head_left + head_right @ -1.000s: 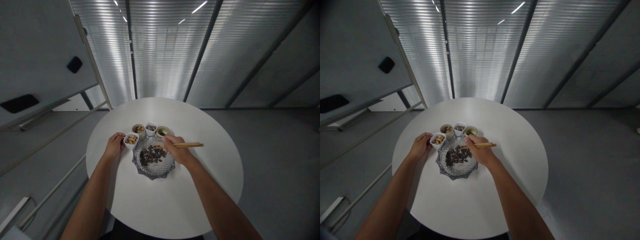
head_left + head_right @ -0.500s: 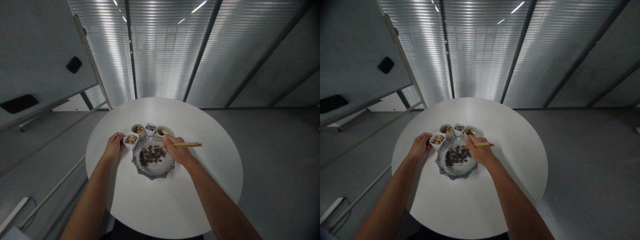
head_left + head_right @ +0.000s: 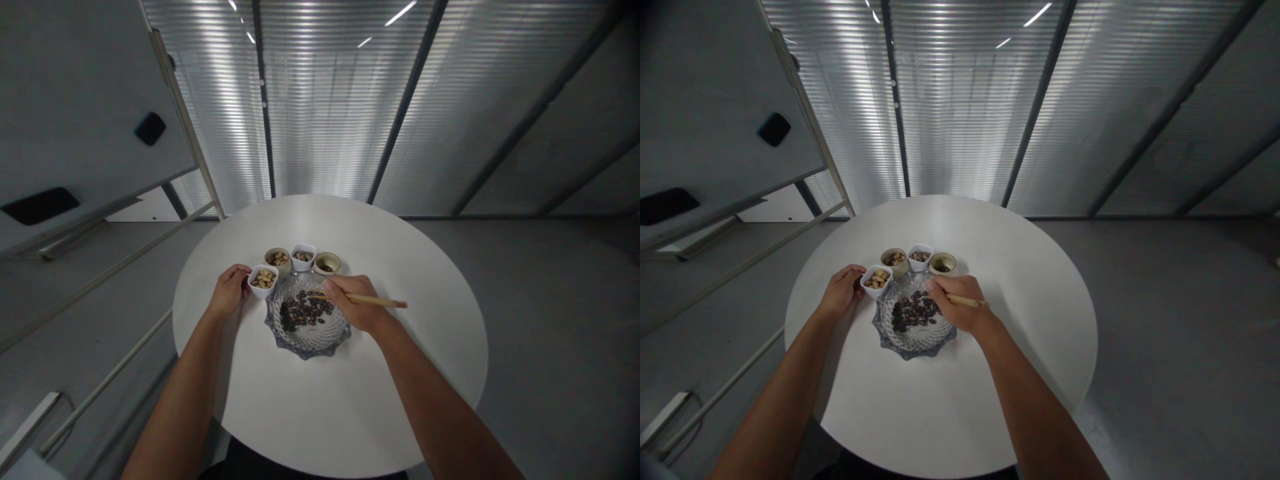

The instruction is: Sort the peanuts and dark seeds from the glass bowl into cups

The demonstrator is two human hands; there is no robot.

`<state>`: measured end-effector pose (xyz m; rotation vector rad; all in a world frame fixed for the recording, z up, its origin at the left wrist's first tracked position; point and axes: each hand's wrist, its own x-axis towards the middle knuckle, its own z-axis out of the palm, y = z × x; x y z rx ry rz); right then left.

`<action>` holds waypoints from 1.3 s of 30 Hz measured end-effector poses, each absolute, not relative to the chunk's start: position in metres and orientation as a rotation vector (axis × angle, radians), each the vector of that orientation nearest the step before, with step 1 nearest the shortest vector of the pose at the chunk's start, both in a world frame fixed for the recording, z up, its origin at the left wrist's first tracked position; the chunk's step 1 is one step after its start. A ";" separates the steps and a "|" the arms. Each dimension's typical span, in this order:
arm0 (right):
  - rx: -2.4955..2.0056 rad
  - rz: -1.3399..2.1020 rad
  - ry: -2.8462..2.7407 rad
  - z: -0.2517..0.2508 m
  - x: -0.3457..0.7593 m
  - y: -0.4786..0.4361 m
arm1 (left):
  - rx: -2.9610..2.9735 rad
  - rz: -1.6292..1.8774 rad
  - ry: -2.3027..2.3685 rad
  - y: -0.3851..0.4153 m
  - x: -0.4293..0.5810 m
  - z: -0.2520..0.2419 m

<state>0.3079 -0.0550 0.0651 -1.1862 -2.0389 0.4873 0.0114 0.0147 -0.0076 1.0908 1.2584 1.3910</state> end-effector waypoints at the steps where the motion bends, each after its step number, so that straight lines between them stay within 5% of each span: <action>1: -1.188 0.486 -2.043 0.065 0.308 -0.055 | 1.089 1.394 1.257 0.015 0.012 -0.007; 39: -1.183 0.464 -2.052 0.058 0.308 -0.052 | 1.104 1.383 1.264 0.014 0.013 -0.007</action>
